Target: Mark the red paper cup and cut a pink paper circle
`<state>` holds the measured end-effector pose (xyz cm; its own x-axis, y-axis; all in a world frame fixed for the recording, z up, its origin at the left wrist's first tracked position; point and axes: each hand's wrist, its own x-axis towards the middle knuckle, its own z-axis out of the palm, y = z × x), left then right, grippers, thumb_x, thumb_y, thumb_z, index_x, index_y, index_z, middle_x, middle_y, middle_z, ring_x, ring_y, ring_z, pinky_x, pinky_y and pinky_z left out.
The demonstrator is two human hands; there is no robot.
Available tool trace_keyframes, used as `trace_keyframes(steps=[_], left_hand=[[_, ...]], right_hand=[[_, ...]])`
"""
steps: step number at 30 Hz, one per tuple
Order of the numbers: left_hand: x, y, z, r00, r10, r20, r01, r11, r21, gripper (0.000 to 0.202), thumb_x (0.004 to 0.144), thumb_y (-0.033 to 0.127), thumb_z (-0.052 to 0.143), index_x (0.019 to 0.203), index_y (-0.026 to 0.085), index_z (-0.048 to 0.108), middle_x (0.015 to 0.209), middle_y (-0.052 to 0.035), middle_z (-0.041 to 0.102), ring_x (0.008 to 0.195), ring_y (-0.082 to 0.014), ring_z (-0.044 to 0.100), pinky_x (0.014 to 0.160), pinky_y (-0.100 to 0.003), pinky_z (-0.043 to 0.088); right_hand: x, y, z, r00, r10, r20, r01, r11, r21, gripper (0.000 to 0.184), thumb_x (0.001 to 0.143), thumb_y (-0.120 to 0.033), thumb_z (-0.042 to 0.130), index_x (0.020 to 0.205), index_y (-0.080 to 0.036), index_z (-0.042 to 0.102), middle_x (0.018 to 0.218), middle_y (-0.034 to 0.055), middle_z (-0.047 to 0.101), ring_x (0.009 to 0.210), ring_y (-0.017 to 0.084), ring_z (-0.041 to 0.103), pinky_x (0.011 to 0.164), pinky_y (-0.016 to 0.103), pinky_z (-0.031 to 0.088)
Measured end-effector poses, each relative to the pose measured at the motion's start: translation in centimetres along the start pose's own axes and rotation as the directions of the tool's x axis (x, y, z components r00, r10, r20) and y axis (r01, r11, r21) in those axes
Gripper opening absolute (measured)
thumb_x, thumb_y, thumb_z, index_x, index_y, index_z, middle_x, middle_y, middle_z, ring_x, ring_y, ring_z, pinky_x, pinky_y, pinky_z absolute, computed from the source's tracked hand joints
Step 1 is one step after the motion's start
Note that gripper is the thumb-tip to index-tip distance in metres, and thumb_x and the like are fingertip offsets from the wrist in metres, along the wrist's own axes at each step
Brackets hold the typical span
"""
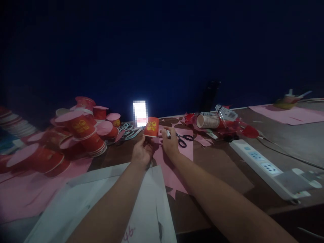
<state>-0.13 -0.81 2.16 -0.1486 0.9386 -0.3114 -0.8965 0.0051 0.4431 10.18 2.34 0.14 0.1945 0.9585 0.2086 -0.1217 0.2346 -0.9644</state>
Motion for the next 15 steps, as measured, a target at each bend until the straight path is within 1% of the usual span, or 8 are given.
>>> trace_keyframes(steps=[2, 3, 5, 7, 10, 13, 15], left_hand=[[-0.1, 0.0, 0.0, 1.000, -0.023, 0.013, 0.023, 1.000, -0.009, 0.012, 0.086, 0.016, 0.054, 0.079, 0.013, 0.062, 0.065, -0.0023, 0.062, 0.052, -0.0089, 0.058, 0.054, -0.020, 0.051], [-0.1, 0.0, -0.1, 1.000, -0.025, 0.019, 0.026, 1.000, -0.017, 0.011, 0.086, 0.015, 0.053, 0.080, 0.013, 0.062, 0.067, -0.0028, 0.063, 0.053, -0.0090, 0.058, 0.055, -0.020, 0.051], [0.0, 0.0, -0.1, 0.999, -0.027, 0.023, 0.027, 0.999, -0.024, 0.010, 0.086, 0.013, 0.053, 0.082, 0.012, 0.063, 0.071, -0.0039, 0.065, 0.056, -0.0092, 0.060, 0.057, -0.020, 0.051], [0.1, -0.1, -0.2, 0.999, -0.027, 0.022, 0.028, 1.000, -0.012, 0.010, 0.086, 0.011, 0.053, 0.083, 0.011, 0.063, 0.073, -0.0048, 0.066, 0.058, -0.0093, 0.061, 0.057, -0.019, 0.052], [0.3, -0.4, -0.2, 1.000, 0.006, 0.026, -0.007, 0.999, 0.038, 0.008, 0.084, 0.010, 0.055, 0.082, 0.011, 0.063, 0.074, -0.0050, 0.067, 0.059, -0.0097, 0.062, 0.057, -0.019, 0.052], [0.2, -1.0, -0.3, 0.994, 0.060, 0.093, -0.072, 0.989, 0.128, 0.004, 0.081, 0.012, 0.061, 0.083, 0.011, 0.064, 0.076, -0.0054, 0.068, 0.063, -0.0104, 0.065, 0.061, -0.020, 0.053], [0.2, -1.3, -0.4, 0.987, 0.056, 0.151, -0.086, 0.976, 0.199, 0.009, 0.076, 0.014, 0.068, 0.084, 0.012, 0.065, 0.076, -0.0049, 0.069, 0.064, -0.0104, 0.066, 0.064, -0.020, 0.053]], right_hand=[[0.2, 0.2, 0.1, 0.992, 0.118, 0.052, -0.122, 0.989, 0.087, 0.040, 0.078, -0.054, 0.059, 0.102, -0.023, 0.052, 0.090, 0.0018, 0.065, 0.068, 0.013, 0.063, 0.052, 0.024, 0.051], [0.2, 0.3, 0.1, 0.985, 0.149, 0.082, -0.157, 0.981, 0.110, 0.042, 0.077, -0.056, 0.060, 0.102, -0.023, 0.053, 0.088, 0.0015, 0.065, 0.066, 0.013, 0.062, 0.052, 0.024, 0.052], [0.2, 0.5, 0.2, 0.977, 0.173, 0.123, -0.187, 0.976, 0.115, 0.045, 0.074, -0.058, 0.062, 0.101, -0.023, 0.054, 0.084, 0.0001, 0.064, 0.060, 0.012, 0.060, 0.051, 0.025, 0.052], [0.2, 0.7, 0.2, 0.980, 0.164, 0.116, -0.174, 0.982, 0.079, 0.046, 0.071, -0.058, 0.065, 0.100, -0.024, 0.055, 0.081, -0.0013, 0.063, 0.058, 0.011, 0.058, 0.050, 0.024, 0.051], [0.4, 1.1, 0.1, 0.993, 0.112, 0.045, -0.113, 0.993, 0.022, 0.046, 0.068, -0.057, 0.068, 0.097, -0.023, 0.057, 0.080, -0.0014, 0.063, 0.062, 0.011, 0.059, 0.052, 0.023, 0.050], [0.7, 1.6, 0.0, 0.997, 0.074, 0.013, -0.074, 0.997, -0.013, 0.046, 0.070, -0.058, 0.066, 0.097, -0.022, 0.057, 0.083, 0.0002, 0.064, 0.068, 0.013, 0.061, 0.056, 0.025, 0.051], [0.8, 1.9, -0.1, 0.998, 0.065, 0.013, -0.065, 0.997, -0.042, 0.046, 0.071, -0.058, 0.064, 0.099, -0.022, 0.056, 0.084, 0.0007, 0.064, 0.069, 0.014, 0.061, 0.058, 0.026, 0.051]])
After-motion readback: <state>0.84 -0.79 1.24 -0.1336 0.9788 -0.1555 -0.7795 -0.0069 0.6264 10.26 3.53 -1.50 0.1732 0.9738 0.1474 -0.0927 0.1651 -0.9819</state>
